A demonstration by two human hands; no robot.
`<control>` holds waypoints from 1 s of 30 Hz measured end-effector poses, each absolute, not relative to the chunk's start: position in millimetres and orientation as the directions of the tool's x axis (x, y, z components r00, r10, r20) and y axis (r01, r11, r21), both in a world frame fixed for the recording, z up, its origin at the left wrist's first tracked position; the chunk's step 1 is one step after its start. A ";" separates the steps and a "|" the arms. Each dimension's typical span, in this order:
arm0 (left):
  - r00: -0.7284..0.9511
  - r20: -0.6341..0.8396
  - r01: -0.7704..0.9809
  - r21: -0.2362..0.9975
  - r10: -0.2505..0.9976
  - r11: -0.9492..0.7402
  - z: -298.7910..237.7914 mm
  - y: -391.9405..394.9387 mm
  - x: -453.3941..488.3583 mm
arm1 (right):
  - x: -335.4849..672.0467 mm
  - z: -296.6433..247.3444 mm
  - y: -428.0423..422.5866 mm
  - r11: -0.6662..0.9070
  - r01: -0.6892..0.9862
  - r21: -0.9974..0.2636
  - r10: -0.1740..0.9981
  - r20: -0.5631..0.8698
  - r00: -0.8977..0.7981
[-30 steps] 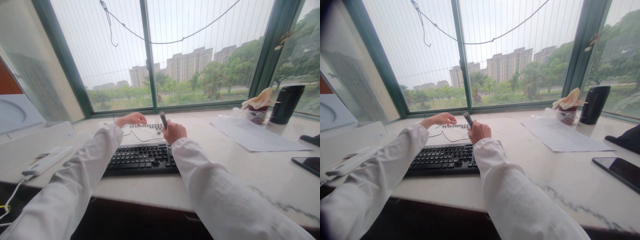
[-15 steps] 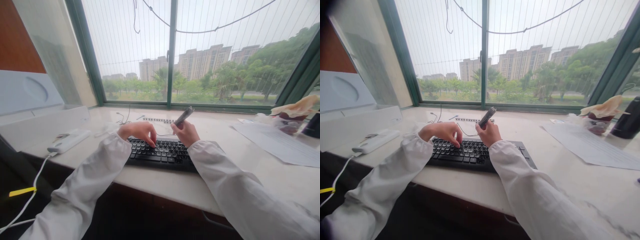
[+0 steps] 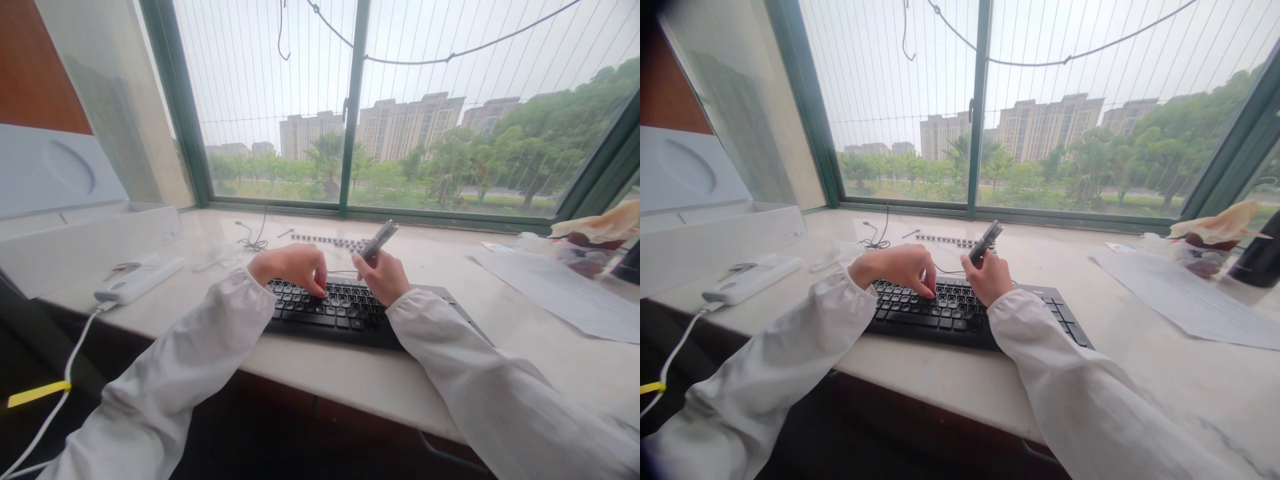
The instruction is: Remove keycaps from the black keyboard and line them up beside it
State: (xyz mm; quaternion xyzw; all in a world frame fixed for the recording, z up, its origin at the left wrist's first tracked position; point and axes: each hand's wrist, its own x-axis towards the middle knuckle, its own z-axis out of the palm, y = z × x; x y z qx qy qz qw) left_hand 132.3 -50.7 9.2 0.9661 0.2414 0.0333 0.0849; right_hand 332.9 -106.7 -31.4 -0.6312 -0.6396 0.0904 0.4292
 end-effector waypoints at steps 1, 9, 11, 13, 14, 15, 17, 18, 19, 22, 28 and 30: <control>0.884 0.028 0.456 0.177 0.467 -0.872 8.5 -50.4 132.1 | 335.8 -30.9 -105.7 0.171 0.724 -0.669 0.884 0.428 0.187; 0.894 0.032 0.436 0.176 0.448 -0.883 7.7 -50.8 131.1 | 334.8 -33.0 -106.6 0.201 0.705 -0.681 0.936 0.346 0.068; 0.896 0.024 0.432 0.177 0.443 -0.884 7.9 -50.5 130.9 | 330.5 -34.4 -108.4 0.222 0.696 -0.683 0.950 0.311 0.001; 0.902 0.023 0.421 0.175 0.431 -0.890 7.3 -49.4 130.7 | 326.8 -35.8 -110.0 0.235 0.686 -0.688 0.958 0.285 -0.041; 0.905 0.025 0.413 0.175 0.424 -0.894 6.7 -48.5 130.6 | 325.4 -36.4 -110.6 0.241 0.679 -0.693 0.959 0.278 -0.057; 0.908 0.030 0.406 0.178 0.417 -0.897 6.0 -47.6 130.5 | 324.3 -36.9 -111.0 0.250 0.670 -0.699 0.959 0.275 -0.071; 0.914 0.038 0.389 0.191 0.403 -0.901 4.7 -45.7 130.2 | 323.0 -37.6 -111.1 0.267 0.652 -0.710 0.958 0.271 -0.096; 0.917 0.041 0.383 0.200 0.398 -0.902 4.2 -44.9 130.1 | 322.6 -37.9 -110.9 0.273 0.646 -0.713 0.957 0.271 -0.106; 0.918 0.042 0.377 0.208 0.393 -0.902 3.8 -44.3 130.0 | 322.4 -38.2 -110.5 0.277 0.643 -0.714 0.956 0.272 -0.111; 0.922 0.047 0.366 0.225 0.385 -0.903 3.2 -43.6 129.9 | 321.9 -39.3 -109.7 0.276 0.651 -0.707 0.957 0.264 -0.119; 0.921 0.039 0.371 0.218 0.388 -0.903 2.8 -43.7 129.9 | 320.0 -40.2 -110.6 0.267 0.657 -0.705 0.961 0.243 -0.130; 0.923 0.038 0.367 0.215 0.383 -0.905 3.3 -43.8 129.7 | 319.5 -39.7 -111.0 0.271 0.669 -0.692 0.960 0.248 -0.133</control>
